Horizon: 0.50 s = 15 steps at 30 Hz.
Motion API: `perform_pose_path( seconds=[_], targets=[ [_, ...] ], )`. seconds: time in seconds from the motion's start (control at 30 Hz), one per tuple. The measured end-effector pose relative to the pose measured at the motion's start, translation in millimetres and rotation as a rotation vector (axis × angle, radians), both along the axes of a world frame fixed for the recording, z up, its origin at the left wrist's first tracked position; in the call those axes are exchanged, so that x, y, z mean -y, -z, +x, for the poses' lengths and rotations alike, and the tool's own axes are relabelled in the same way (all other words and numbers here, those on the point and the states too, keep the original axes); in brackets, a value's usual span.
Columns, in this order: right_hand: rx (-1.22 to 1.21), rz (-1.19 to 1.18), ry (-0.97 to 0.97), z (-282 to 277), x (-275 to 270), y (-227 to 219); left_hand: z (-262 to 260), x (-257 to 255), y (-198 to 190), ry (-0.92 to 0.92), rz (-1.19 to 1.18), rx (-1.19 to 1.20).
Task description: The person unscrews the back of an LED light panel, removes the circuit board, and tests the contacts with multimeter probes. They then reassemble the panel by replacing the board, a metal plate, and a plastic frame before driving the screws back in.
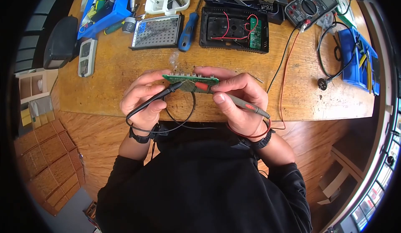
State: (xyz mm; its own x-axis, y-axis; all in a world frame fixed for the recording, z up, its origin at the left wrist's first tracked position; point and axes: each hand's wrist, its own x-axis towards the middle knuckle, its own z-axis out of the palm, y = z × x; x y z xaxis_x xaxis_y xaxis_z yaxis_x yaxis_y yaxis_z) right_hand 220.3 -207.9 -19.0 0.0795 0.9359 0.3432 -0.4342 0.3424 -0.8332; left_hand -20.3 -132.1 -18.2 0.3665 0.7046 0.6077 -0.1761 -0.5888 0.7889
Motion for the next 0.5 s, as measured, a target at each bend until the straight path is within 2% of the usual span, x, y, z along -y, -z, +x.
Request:
perform_pose_path(
  seconds=[0.5],
  targets=[
    [-0.076,0.032,-0.003,-2.0,-0.9,6.1,1.0,-0.6,1.7,-0.015,0.042,0.006]
  ],
)
